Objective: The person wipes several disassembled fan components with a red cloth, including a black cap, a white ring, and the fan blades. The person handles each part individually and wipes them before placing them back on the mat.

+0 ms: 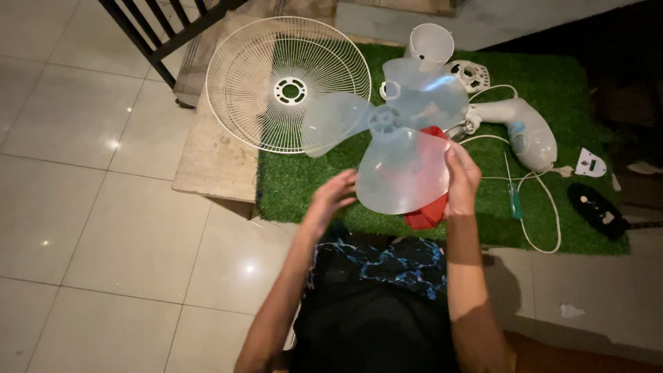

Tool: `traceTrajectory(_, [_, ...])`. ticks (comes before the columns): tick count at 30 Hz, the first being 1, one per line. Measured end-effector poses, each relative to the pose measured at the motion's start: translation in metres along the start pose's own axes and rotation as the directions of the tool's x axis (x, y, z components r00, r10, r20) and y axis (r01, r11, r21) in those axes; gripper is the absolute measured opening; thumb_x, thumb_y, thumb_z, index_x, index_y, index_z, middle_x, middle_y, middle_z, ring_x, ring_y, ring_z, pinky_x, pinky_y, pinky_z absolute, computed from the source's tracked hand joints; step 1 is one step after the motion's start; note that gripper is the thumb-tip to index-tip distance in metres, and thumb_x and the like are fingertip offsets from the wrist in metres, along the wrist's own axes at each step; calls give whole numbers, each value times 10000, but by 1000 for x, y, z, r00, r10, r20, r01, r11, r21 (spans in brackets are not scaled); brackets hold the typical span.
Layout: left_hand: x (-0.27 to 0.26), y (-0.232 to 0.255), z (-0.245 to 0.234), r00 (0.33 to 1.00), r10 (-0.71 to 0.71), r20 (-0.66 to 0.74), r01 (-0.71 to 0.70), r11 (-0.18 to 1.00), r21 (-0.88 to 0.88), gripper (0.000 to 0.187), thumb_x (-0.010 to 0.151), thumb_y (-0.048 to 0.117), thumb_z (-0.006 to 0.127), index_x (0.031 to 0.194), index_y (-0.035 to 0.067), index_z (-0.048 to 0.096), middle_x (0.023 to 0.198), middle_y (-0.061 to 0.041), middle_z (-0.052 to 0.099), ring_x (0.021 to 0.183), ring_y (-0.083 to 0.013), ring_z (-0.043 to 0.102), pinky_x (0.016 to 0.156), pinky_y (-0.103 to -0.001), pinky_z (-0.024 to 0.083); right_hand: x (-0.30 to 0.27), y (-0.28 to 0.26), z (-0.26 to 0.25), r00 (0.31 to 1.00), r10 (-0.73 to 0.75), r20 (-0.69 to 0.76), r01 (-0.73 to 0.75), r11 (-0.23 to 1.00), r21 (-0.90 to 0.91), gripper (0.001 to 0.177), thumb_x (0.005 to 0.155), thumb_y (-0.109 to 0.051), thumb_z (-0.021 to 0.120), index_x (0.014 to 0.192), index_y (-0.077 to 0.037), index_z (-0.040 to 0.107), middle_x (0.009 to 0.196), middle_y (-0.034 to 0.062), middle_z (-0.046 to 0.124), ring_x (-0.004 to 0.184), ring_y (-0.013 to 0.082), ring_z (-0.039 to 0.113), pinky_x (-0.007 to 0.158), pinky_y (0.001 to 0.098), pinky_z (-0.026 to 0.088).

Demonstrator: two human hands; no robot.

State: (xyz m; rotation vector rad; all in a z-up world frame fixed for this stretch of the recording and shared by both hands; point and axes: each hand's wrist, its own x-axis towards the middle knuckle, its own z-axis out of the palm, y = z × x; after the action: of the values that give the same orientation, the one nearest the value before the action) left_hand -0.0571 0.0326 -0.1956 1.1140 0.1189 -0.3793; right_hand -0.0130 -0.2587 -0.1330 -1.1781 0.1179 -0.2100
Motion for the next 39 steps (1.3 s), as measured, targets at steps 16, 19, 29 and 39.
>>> traceTrajectory(16, [82,20,-135,860,76,-504,-141,986,-91,436,1032,198,515,1266,-168,479,1069,-314,698,903,-385,771,778,-439,663,5,45,-46,987,146,-68,-153,983,-101,407,995,-192,648,1341,21,648,1253,84,701,1123,167,653,1011,293,480])
traceTrajectory(19, [96,14,-141,808,165,-566,-251,965,-76,283,1008,86,464,1190,-125,518,993,-241,720,837,-355,770,738,-416,680,-1,36,-49,986,131,-101,-148,973,-177,413,993,-208,638,1337,20,650,1264,75,698,1143,158,652,1021,291,477])
traceTrajectory(29, [126,43,-169,743,200,-638,-241,970,24,319,1007,86,466,1235,-126,531,962,-219,736,748,-297,767,681,-368,675,-1,36,-48,982,180,-57,-185,977,-104,431,999,-237,649,1352,11,643,1289,100,688,1154,188,658,1033,313,496])
traceTrajectory(39, [158,71,-216,736,132,-664,-233,970,-65,322,1010,106,484,1187,-159,530,994,-260,724,766,-320,772,692,-359,650,2,22,-32,963,268,-12,-267,961,71,445,1034,-227,605,1378,55,586,1296,185,662,1154,271,671,1022,420,534])
